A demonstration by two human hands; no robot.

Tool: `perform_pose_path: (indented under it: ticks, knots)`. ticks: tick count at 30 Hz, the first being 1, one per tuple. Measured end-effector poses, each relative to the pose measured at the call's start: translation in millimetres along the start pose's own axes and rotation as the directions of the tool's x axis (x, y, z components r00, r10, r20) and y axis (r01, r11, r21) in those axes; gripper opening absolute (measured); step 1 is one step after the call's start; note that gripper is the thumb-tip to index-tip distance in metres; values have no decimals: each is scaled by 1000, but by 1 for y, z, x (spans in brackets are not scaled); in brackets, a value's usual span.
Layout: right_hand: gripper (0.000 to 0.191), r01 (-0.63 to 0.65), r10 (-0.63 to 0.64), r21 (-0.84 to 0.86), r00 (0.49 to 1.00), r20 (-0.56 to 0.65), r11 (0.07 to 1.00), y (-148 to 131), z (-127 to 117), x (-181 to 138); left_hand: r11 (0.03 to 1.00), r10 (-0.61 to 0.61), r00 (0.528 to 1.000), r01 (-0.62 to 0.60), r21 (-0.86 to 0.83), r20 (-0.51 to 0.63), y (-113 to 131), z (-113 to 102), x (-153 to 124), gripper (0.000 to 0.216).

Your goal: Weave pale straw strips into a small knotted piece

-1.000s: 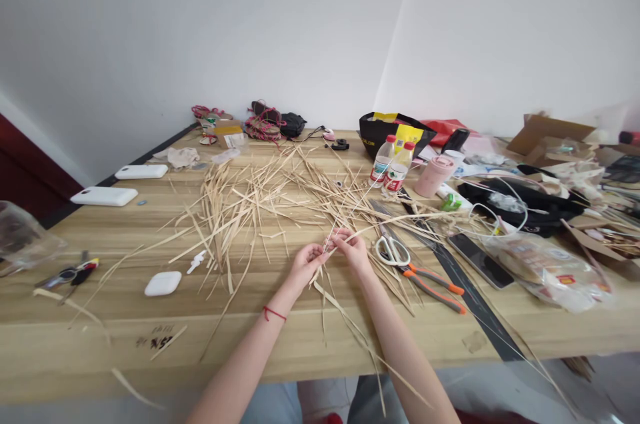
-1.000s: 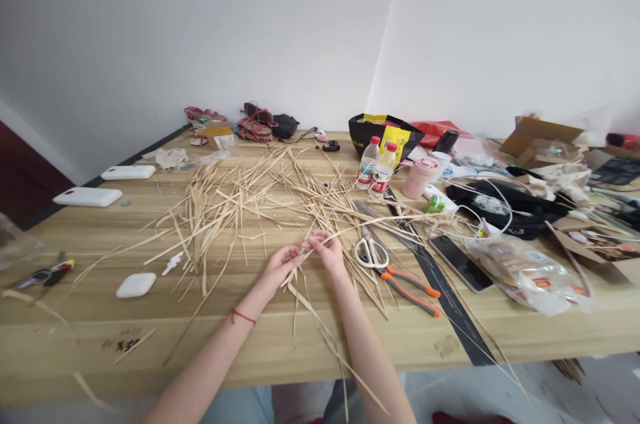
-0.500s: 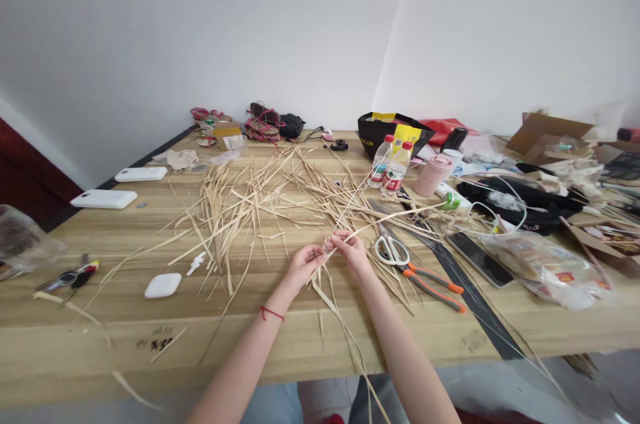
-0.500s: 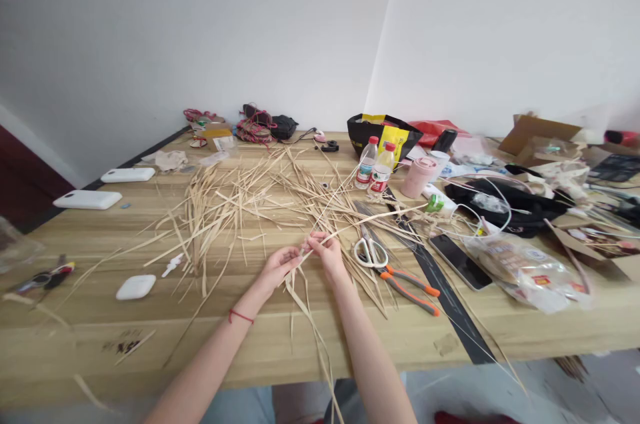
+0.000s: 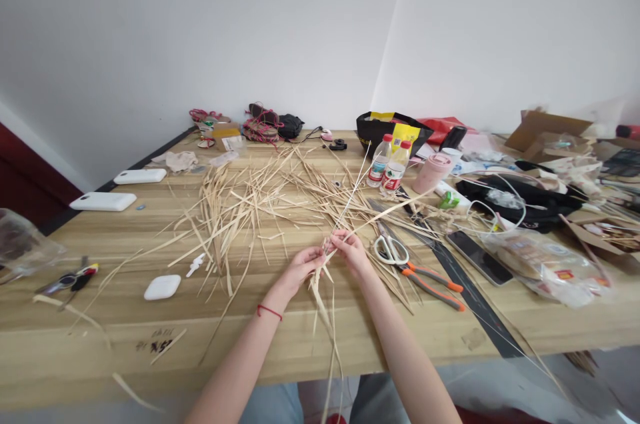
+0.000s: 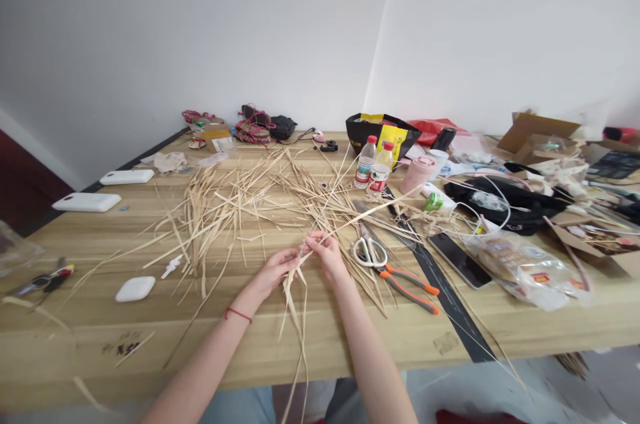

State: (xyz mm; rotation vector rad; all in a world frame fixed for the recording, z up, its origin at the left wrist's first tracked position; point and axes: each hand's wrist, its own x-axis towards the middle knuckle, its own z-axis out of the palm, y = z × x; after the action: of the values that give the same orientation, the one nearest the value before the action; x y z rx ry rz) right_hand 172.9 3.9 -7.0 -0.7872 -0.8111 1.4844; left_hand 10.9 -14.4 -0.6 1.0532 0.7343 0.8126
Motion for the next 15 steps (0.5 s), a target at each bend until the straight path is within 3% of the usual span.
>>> perform_pose_path:
  ticks: [15]
  knots:
    - [41, 21, -24, -192, 1000, -14, 981, 4, -2, 5, 1000, -10, 991, 14, 25, -137, -5, 3, 5, 36]
